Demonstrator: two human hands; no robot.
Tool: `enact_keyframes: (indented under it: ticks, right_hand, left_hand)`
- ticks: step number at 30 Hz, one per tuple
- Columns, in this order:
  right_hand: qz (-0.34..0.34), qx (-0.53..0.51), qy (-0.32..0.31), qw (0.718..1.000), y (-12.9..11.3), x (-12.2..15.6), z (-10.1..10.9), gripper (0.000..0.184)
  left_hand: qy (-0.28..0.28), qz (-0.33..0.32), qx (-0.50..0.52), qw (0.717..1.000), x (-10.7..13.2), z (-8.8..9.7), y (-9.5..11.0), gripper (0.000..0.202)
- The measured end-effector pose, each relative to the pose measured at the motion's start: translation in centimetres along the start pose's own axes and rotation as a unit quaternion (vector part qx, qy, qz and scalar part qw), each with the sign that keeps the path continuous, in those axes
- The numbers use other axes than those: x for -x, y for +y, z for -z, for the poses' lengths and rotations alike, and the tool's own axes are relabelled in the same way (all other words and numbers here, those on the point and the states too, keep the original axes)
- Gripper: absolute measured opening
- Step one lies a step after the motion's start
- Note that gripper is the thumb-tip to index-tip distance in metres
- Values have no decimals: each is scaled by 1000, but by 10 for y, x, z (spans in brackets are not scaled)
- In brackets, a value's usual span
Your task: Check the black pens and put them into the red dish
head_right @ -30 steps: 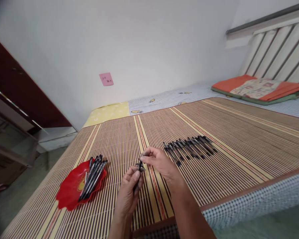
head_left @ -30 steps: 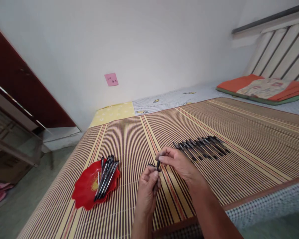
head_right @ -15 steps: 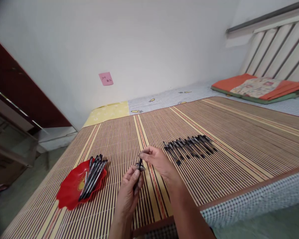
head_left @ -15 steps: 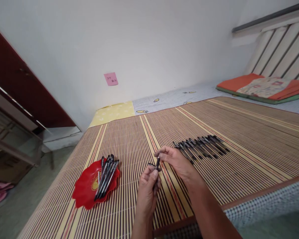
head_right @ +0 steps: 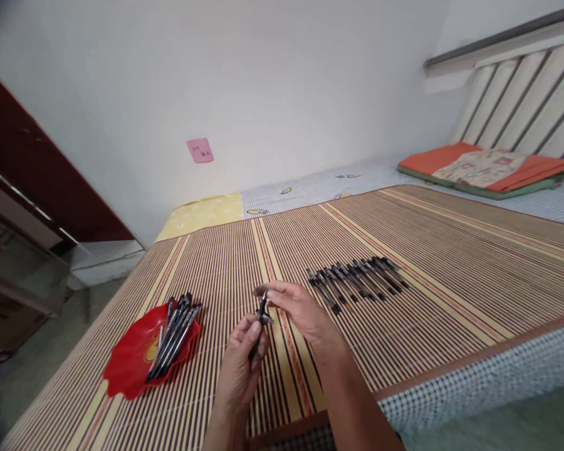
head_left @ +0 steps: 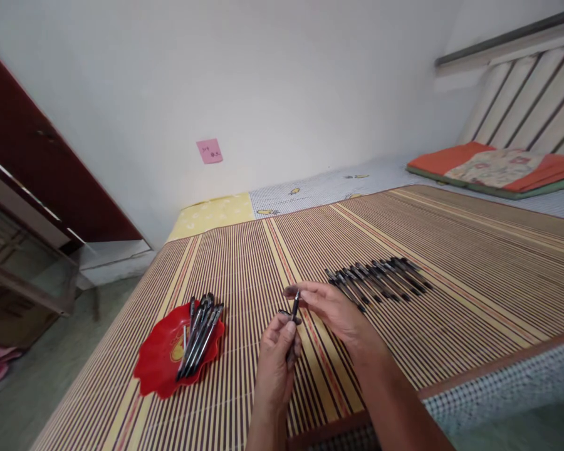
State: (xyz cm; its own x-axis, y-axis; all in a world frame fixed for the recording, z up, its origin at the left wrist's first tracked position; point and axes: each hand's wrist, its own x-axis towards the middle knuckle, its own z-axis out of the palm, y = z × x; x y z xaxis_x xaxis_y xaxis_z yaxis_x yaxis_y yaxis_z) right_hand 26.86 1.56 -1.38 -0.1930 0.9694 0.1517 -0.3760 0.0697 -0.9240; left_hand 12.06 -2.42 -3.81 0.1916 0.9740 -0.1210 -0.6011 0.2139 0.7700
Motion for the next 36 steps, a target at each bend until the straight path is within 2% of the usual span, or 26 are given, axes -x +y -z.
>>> enact_keyframes:
  ticks: [7, 13, 17, 21, 25, 29, 34, 36]
  right_hand:
    - [-20, -5, 52, 998, 2, -1, -3, 19]
    - [-8, -30, 19, 999, 4, -1, -2, 26]
    - [-9, -11, 34, 999, 4, -1, 0, 26]
    - [-9, -5, 41, 999, 2, -1, -2, 25]
    - [-12, -18, 66, 998, 4, -3, -8, 24]
    - [-24, -4, 95, 995, 10, -6, -13, 27]
    - [13, 34, 120, 992, 17, -11, -19, 26]
    - [15, 36, 113, 993, 19, -13, -21, 27]
  left_hand:
    - [8, -7, -10, 1000, -1, 0, -4, 30]
    - [13, -6, 29, 999, -3, 0, -4, 31]
    - [-4, 4, 33, 999, -2, 0, -3, 30]
    - [3, -3, 10, 1000, -3, -1, -4, 31]
    - [34, -50, -54, 997, -4, 0, -7, 32]
    - [73, -122, -168, 975, -3, 1, -7, 28]
    - [132, -200, -320, 917, 4, -1, -2, 18]
    - [148, -218, -348, 900, 4, 0, 0, 16]
